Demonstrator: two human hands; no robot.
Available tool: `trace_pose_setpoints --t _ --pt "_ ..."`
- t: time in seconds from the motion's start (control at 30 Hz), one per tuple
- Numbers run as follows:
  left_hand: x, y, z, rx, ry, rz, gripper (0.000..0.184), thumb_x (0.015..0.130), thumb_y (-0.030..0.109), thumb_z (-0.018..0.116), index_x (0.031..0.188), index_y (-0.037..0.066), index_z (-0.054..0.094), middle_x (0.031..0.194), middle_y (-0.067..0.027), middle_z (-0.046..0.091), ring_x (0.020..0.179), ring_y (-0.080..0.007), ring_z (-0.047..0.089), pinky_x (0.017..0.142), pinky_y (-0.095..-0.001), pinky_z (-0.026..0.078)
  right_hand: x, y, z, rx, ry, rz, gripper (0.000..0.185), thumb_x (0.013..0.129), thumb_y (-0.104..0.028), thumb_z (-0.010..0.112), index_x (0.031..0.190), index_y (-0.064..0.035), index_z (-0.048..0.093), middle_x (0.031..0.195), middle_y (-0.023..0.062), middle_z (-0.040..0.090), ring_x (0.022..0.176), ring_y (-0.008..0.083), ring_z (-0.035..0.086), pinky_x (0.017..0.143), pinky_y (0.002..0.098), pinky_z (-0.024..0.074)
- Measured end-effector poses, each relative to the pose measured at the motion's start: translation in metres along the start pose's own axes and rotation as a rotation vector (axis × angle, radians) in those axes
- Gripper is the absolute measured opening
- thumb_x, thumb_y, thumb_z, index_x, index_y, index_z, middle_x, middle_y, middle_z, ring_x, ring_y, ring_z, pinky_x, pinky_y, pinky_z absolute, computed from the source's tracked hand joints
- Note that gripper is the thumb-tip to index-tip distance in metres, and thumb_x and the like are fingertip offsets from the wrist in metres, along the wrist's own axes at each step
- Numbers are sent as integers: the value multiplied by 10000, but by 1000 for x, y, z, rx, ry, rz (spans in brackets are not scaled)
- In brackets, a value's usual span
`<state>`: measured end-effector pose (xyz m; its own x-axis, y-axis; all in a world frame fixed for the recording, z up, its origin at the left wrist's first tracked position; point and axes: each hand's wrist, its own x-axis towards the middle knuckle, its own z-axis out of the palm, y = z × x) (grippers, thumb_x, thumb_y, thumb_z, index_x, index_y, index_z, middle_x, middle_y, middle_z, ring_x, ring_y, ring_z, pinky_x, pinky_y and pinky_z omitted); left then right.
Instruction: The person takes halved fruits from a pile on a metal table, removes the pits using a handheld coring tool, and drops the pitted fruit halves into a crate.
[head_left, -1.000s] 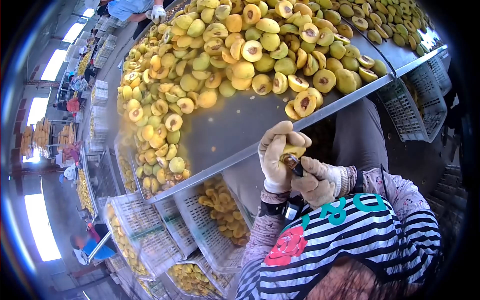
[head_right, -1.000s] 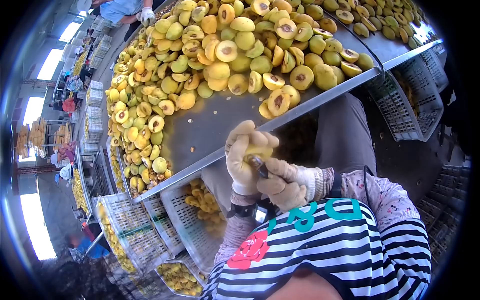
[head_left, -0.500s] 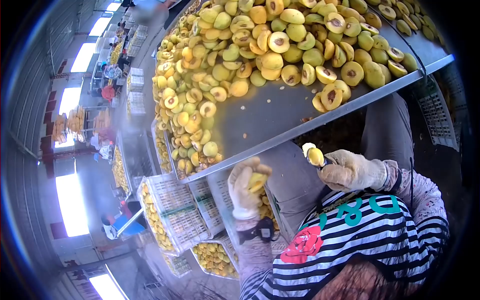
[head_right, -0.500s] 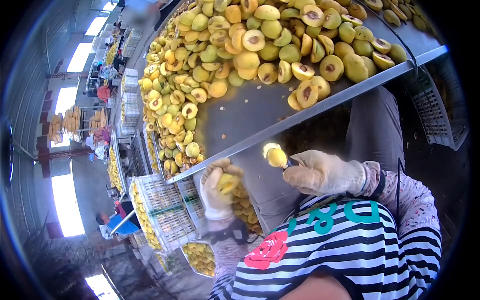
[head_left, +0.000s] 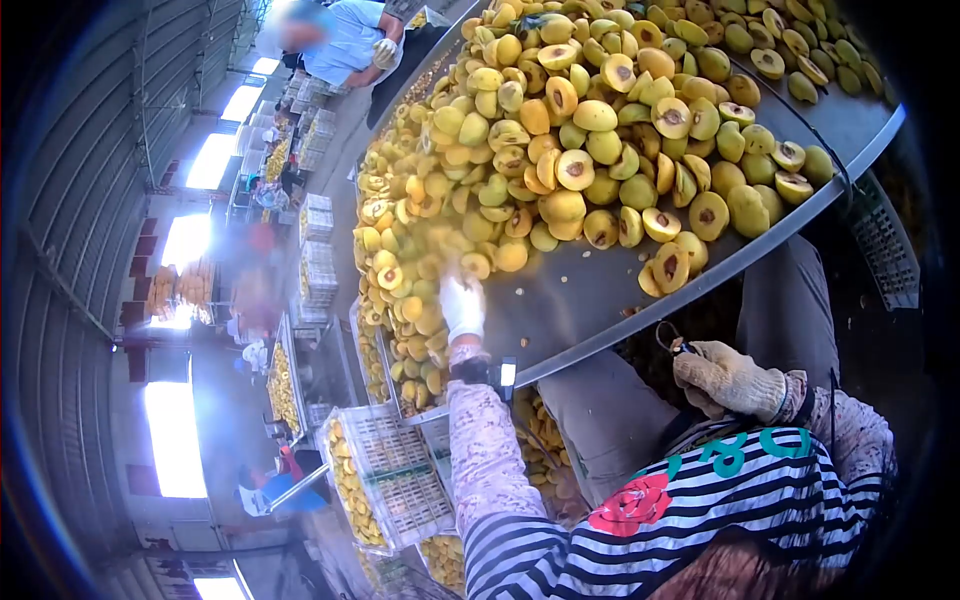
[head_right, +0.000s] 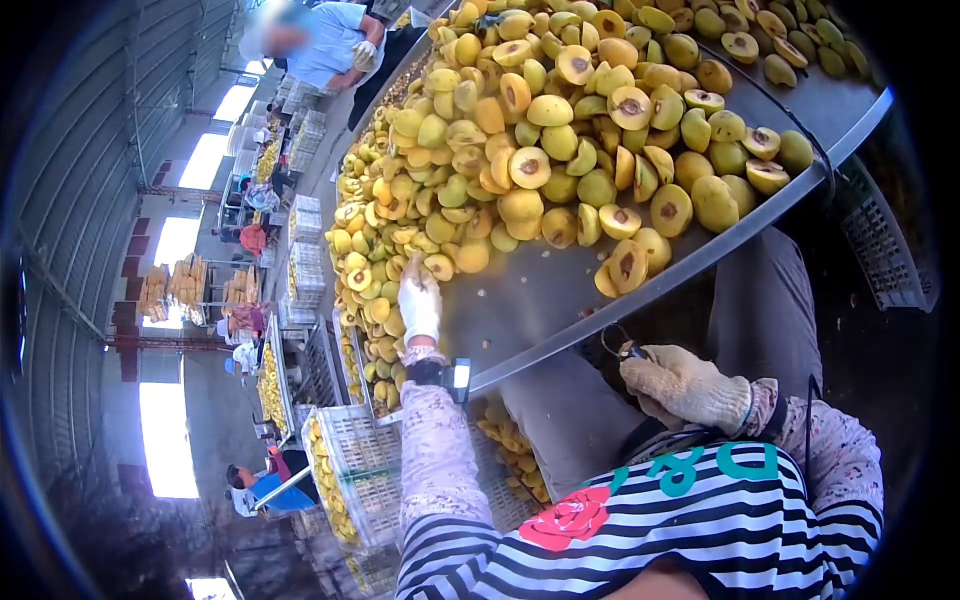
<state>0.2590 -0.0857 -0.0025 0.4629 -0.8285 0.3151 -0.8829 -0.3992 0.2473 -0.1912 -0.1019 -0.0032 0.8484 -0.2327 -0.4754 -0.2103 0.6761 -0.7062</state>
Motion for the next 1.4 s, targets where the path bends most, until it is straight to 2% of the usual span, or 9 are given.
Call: trace_pose_setpoints --t 0.1,0.3,0.43,0.53,0.7,0.93,1.07,1.13,1.4 --pt "1 -3 52 389 -79 31 681 809 67 658 1454 125 447 1536 -242 340 1338 -412 450 1079 -421 454 -8 -7 -2 -28 85 15 328 1015 -403 527 899 -96 523 623 -20 471 474 82 408 436 228 342" --pt "0 8 13 340 -450 -186 626 747 519 771 1177 71 689 1133 -200 696 1098 -349 647 933 -425 514 4 3 -1 -55 -16 9 312 1011 -386 534 889 -100 522 612 -10 491 467 87 433 428 236 360" --pt "-33 -12 -4 408 -582 -263 689 760 645 703 1141 71 716 1114 -181 714 1070 -347 662 931 -422 516 8 2 6 -115 -73 -2 321 1010 -394 535 878 -102 515 595 -7 490 450 93 431 417 237 355" --pt "-76 -26 -6 23 -429 -43 669 773 486 784 1214 -3 667 1153 -198 706 1090 -312 672 944 -383 518 9 2 11 -143 -83 10 328 1009 -404 536 876 -106 512 587 -7 486 445 95 427 416 237 352" --pt "-111 -1 1 -680 -539 -430 393 810 80 783 1160 -60 669 1032 -91 719 876 -145 680 808 -258 549 14 1 29 -260 -107 -1 355 1002 -444 548 884 -110 522 635 -11 486 503 80 441 448 229 378" --pt "-153 124 -35 -1381 -346 -281 288 801 -36 723 1088 -28 701 1039 -62 656 798 -144 656 727 -238 561 23 -15 61 -456 -29 -141 435 974 -482 594 1060 -58 636 717 13 582 646 123 553 609 288 465" --pt "-186 170 -3 -2081 -182 -322 164 926 148 680 1017 12 670 1075 -103 621 958 -211 634 818 -310 550 25 -10 67 -560 41 -28 503 959 -517 600 1048 -25 653 719 53 604 661 169 585 624 313 475" --pt "-196 191 -7 -2112 -103 -660 254 1001 270 596 1036 23 641 1100 -119 619 974 -242 634 913 -377 539 34 7 61 -618 96 10 530 955 -530 599 1048 -11 659 728 77 620 682 194 607 636 329 482" --pt "-193 188 -11 -1885 -55 -870 404 1048 343 507 1214 -9 612 1094 -124 656 999 -223 645 950 -381 540 54 37 50 -652 138 -279 611 947 -561 598 1210 -11 645 894 171 697 817 294 669 762 381 517"
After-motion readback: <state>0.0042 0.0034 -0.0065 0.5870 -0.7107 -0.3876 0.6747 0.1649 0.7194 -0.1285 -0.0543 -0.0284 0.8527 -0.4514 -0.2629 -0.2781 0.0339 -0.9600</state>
